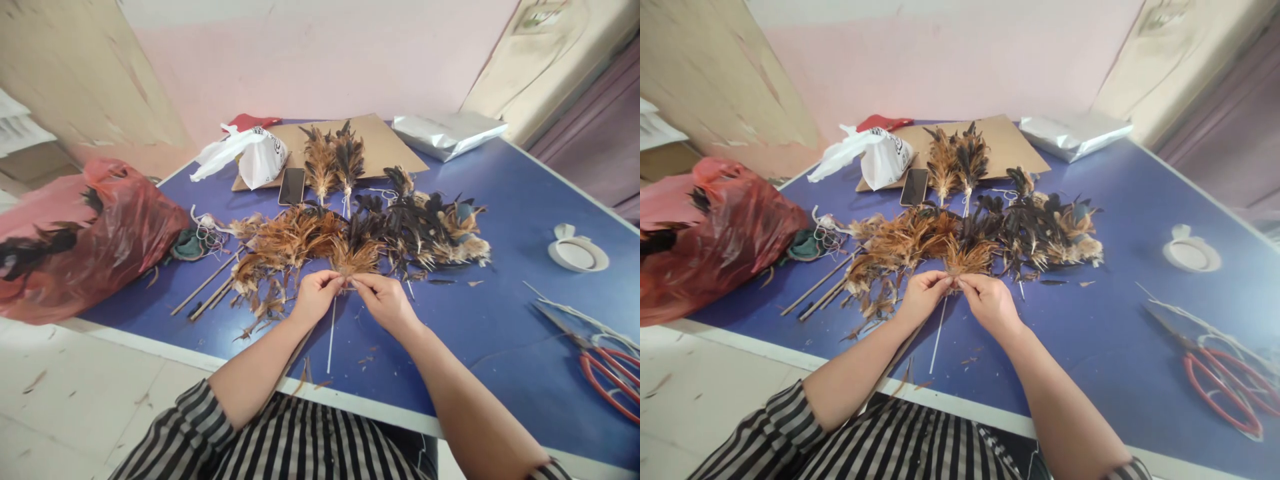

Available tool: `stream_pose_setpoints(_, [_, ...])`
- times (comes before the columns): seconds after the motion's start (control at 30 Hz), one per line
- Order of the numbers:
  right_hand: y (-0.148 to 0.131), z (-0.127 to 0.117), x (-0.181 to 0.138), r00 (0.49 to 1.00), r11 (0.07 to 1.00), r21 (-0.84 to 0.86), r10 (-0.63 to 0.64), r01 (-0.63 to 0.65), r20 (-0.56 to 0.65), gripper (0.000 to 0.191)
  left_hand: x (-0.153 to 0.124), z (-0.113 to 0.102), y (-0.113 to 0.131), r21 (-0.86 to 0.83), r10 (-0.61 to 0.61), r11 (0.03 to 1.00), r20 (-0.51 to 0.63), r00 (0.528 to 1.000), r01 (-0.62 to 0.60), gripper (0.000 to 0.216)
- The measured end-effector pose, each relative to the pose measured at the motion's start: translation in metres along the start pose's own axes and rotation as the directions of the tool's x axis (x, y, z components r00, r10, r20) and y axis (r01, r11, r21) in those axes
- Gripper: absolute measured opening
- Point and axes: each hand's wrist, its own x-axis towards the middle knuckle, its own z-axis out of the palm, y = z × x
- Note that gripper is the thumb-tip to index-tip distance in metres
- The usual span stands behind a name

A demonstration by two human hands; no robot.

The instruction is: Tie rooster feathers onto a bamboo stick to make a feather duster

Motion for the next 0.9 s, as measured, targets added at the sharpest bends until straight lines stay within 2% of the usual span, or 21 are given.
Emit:
stream_pose_setpoints(0.23, [-0.002, 0.003, -0.003, 0.999, 0.949, -0.317, 0.009, 0.003, 0.035, 0.026, 0.001, 0.003, -0.004, -0.049, -0.021, 0.999, -0.028, 0.999, 0.019, 0.023])
stream_pose_setpoints(0.4, [-0.005, 0.006, -0.004, 0.995, 0.786, -0.613, -0.033, 0.082, 0.091, 0.028, 0.002, 0.002, 0.0, -0.039, -0.03, 0.999, -0.032, 0.999, 0.029, 0.023])
stream_pose_setpoints(0.57, [-0.009, 0.009, -0.006, 0.986, 0.661, -0.732, -0.083, 0.163, 0.146, 0.024, 0.002, 0.001, 0.001, -0.046, -0.046, 0.998, -0.041, 0.998, 0.044, 0.02])
stream_pose_setpoints(0.67, [-0.012, 0.011, -0.007, 0.985, 0.667, -0.726, -0.088, 0.168, 0.147, 0.023, 0.002, 0.001, -0.003, -0.022, -0.046, 0.999, -0.055, 0.997, 0.044, 0.019])
stream_pose_setpoints(0.77, [-0.011, 0.012, -0.007, 0.99, 0.78, -0.61, -0.103, 0.139, 0.094, 0.021, 0.002, 0.0, -0.007, -0.006, -0.031, 1.0, -0.057, 0.998, 0.031, 0.018])
stream_pose_setpoints(0.83, [-0.008, 0.011, -0.006, 0.996, 0.899, -0.43, -0.085, 0.085, 0.019, 0.02, 0.002, -0.001, -0.008, -0.025, -0.029, 0.999, -0.046, 0.999, 0.028, 0.018])
stream_pose_setpoints(0.9, [-0.003, 0.008, -0.004, 0.999, 0.986, -0.168, 0.008, -0.015, -0.045, 0.02, 0.002, -0.001, -0.009, -0.046, -0.041, 0.998, -0.042, 0.998, 0.039, 0.018])
